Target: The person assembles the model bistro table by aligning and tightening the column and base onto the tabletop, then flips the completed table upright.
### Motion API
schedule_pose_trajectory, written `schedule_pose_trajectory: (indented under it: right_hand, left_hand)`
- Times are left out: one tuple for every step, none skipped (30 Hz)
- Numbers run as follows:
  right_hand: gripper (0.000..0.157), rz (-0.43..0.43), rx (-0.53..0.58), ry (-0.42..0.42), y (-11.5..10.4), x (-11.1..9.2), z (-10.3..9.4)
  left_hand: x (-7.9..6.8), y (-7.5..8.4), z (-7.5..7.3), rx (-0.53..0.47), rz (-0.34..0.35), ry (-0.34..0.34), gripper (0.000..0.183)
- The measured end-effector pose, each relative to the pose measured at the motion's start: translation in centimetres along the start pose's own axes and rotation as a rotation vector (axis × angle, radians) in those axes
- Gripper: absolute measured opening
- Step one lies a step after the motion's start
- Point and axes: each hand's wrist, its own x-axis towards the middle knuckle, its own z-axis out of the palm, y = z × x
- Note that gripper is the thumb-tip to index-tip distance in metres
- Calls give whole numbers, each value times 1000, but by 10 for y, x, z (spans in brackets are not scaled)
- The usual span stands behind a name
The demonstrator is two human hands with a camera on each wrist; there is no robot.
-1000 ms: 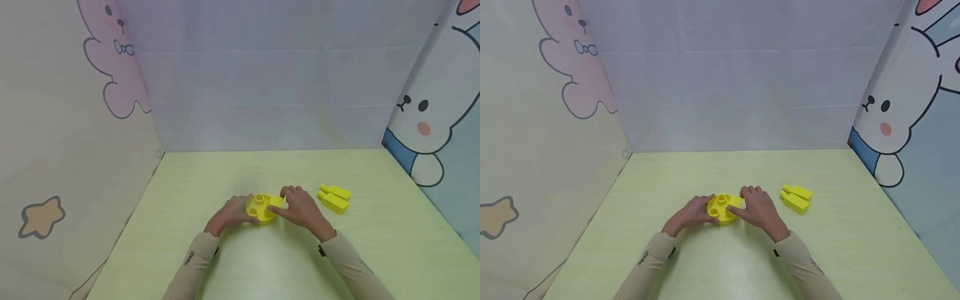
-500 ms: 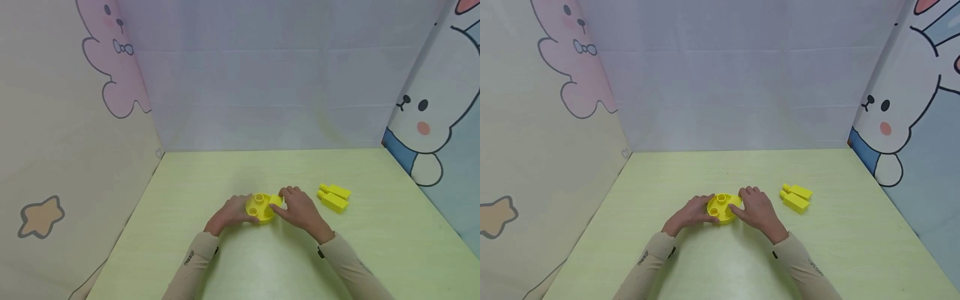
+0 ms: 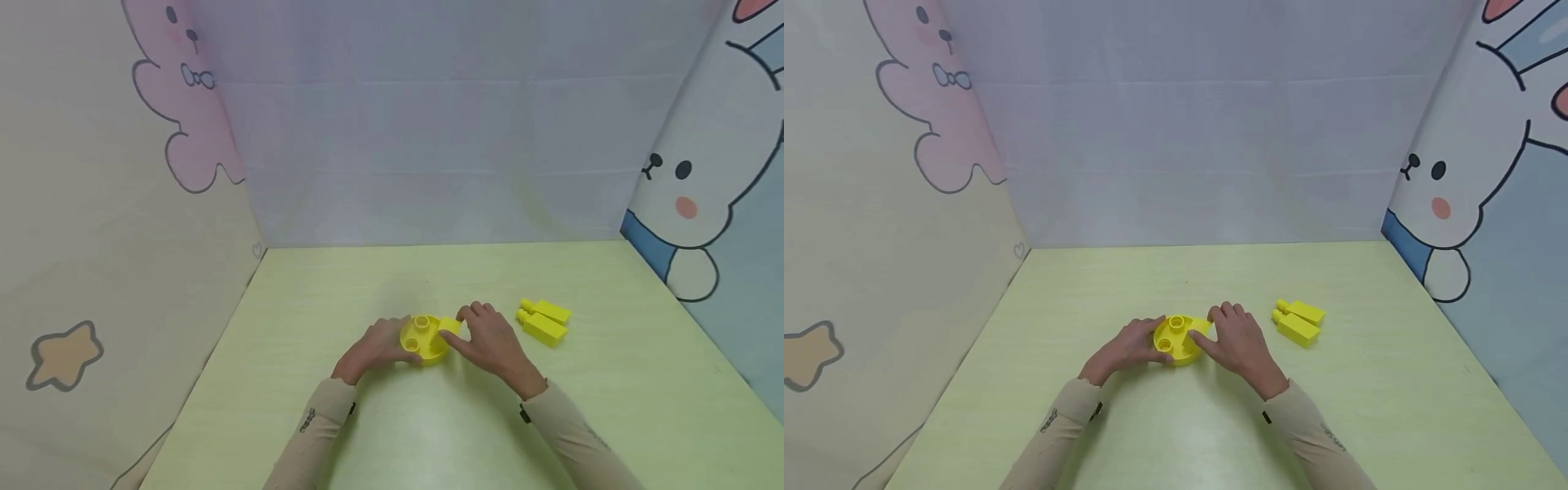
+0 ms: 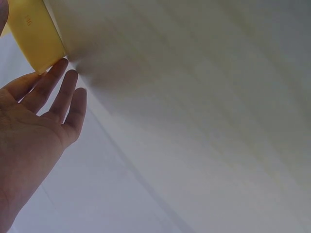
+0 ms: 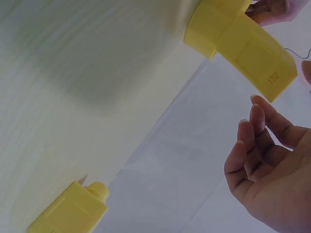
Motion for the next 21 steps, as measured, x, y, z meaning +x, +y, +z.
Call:
schedule_pose_trajectory:
  right_hand:
    - [42, 24, 20, -8, 2, -1, -1]
    - [42, 52, 41, -16, 5, -2, -2]
    - [42, 82, 56, -21, 9, -4, -4]
    - [42, 118, 74, -28, 14, -5, -7]
    - [41, 154, 82, -31, 19, -8, -10]
    - [40, 184, 87, -29, 26, -10, -14]
    - [39, 212, 88, -24, 33, -13, -18]
    - [39, 237, 89, -22, 41, -16, -22]
    - [38, 258, 85, -19, 49, -20, -27]
    - [38, 281, 82, -19, 57, -23, -31]
    - [39, 305, 73, -25, 65, -27, -36]
    - [40, 328, 65, -33, 73, -32, -40]
    - [42, 350, 52, -46, 80, -36, -44]
    - [44, 370, 36, -61, 87, -40, -48]
    - [45, 390, 18, -75, 93, -45, -51]
    - [48, 412, 0, -93, 99, -49, -53]
    - [50, 432, -14, -113, 104, -53, -56]
    - [52, 445, -25, -129, 108, -57, -58]
    - [54, 457, -34, -149, 112, -60, -59]
    - [55, 466, -39, -165, 115, -62, -59]
    - [56, 472, -43, -180, 117, -64, -59]
  left_hand:
    - [0, -1, 0, -3, 2, 2, 92]
    - [0, -1, 0, -1, 4, 4, 93]
    - [0, -2, 0, 1, 5, 4, 94]
    - [1, -2, 0, 5, 8, 3, 94]
    - [1, -3, 1, 7, 8, 0, 93]
    - [1, -3, 1, 10, 9, -1, 94]
    - [2, -3, 1, 13, 7, -4, 93]
    - [2, -4, 1, 18, 5, -4, 94]
    - [2, -4, 1, 18, 1, -6, 94]
    - [2, -4, 1, 16, 1, -6, 94]
    - [2, -4, 1, 13, 2, -5, 95]
    - [1, -4, 1, 12, 2, -5, 95]
    - [1, -4, 1, 14, -1, -6, 96]
    - [1, -4, 1, 11, 0, -5, 97]
    - [1, -4, 1, 11, 2, -6, 97]
    - [0, -3, 1, 11, 4, -4, 98]
    - [0, -3, 1, 9, 6, -4, 98]
    - [0, -3, 1, 11, 5, -4, 98]
    - [0, -3, 1, 9, 4, -4, 98]
    - [0, -3, 1, 6, 4, -1, 98]
    - [0, -3, 1, 6, 4, 0, 97]
